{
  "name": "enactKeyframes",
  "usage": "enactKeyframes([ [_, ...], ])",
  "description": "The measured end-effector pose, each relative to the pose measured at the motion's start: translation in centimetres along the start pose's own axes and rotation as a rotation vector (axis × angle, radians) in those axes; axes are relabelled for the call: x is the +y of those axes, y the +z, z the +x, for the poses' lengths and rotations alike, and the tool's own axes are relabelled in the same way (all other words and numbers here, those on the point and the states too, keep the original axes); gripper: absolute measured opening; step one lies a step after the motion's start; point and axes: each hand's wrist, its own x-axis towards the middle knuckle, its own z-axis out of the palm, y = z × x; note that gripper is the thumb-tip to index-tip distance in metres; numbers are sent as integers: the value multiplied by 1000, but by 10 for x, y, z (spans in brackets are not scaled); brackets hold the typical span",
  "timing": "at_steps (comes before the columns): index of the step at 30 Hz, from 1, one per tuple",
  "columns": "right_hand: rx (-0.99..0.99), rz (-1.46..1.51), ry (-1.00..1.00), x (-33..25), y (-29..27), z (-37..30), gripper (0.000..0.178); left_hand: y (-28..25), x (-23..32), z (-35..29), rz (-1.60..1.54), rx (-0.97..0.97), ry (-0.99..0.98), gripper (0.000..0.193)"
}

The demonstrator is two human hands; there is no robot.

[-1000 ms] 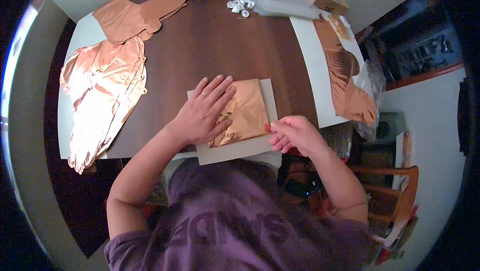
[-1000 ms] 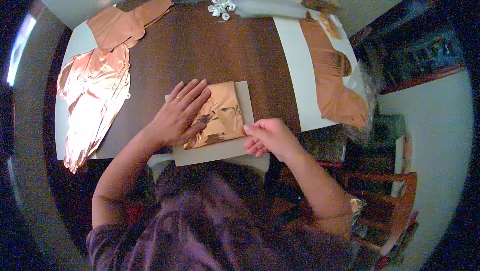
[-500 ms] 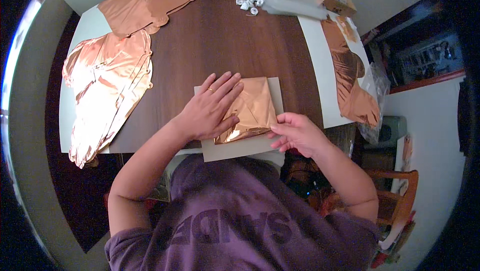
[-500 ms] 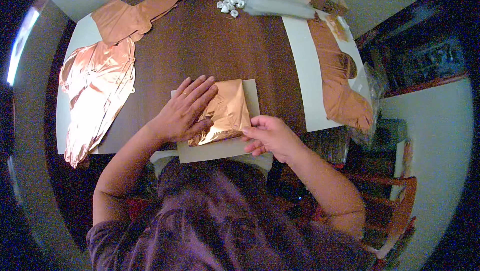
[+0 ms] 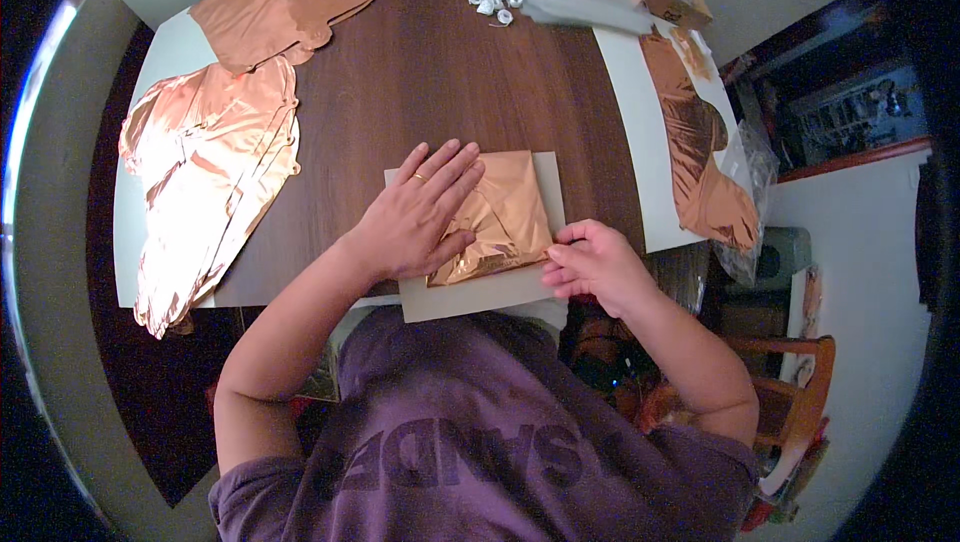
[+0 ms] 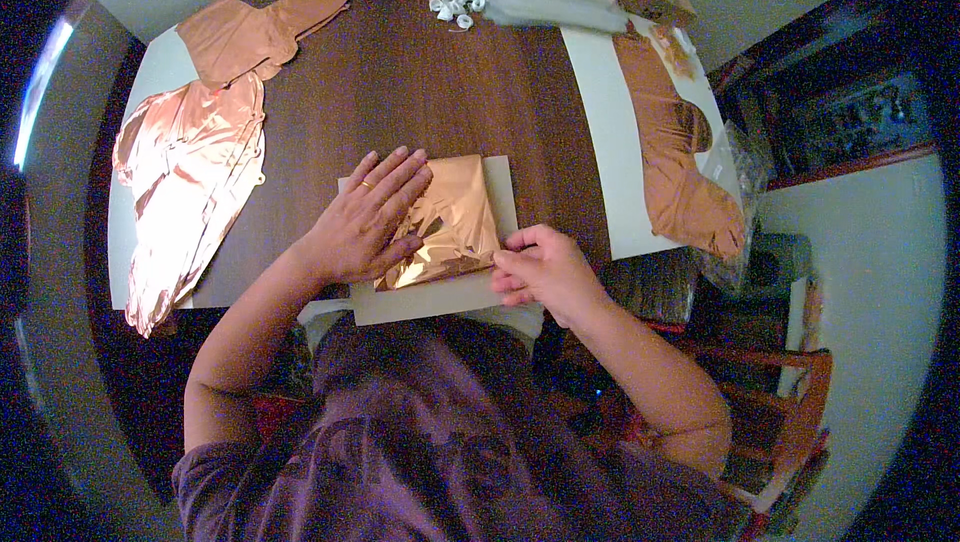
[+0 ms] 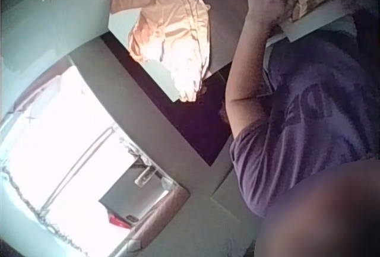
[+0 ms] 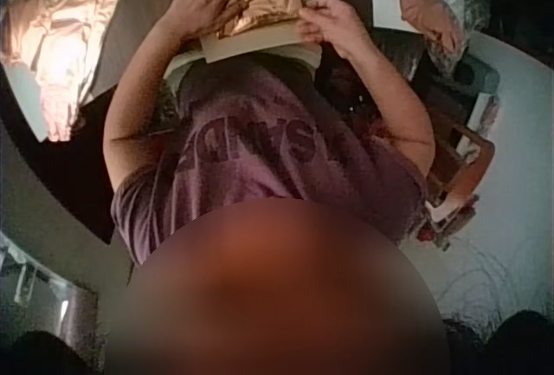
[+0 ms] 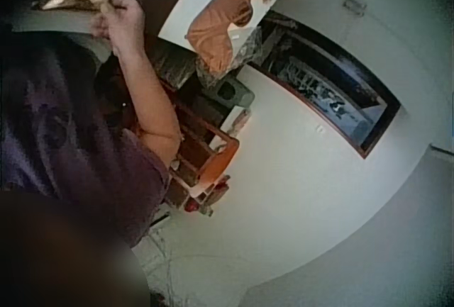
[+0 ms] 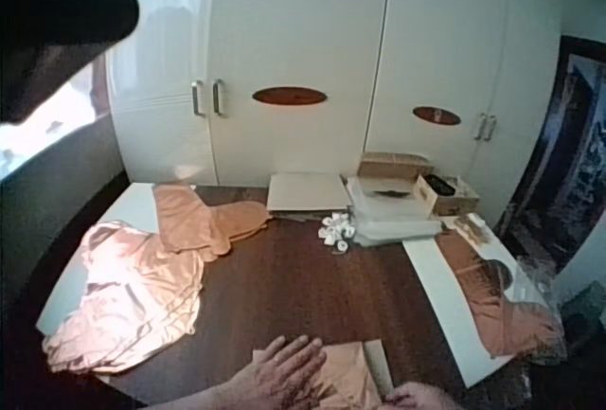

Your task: Folding a metallic rose gold balloon and placing it into its retail packaging.

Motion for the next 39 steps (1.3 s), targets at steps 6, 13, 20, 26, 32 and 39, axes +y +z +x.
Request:
enactKeyframes([
  [6,-105,216,24,-1,4,6,26,-2,-2,-2,-21,0,-16,73],
  [13,-115,185,96,1,1,16,14,-32,10,-26,-387,345,-346,44],
  [20,-124,190,98,-2,2,17,11,-37,27,-56,-1434,91,-967,58],
  [26,-114,145,80,-3,4,16,12,-34,28,-29,-1039,80,-958,64],
  [32,-126,63,21,3,2,19,16,-22,23,-28,-989,106,-896,67],
  [39,187,-978,-395,-11,18,-12,23,-23,24,-28,-863,162,-858,66],
])
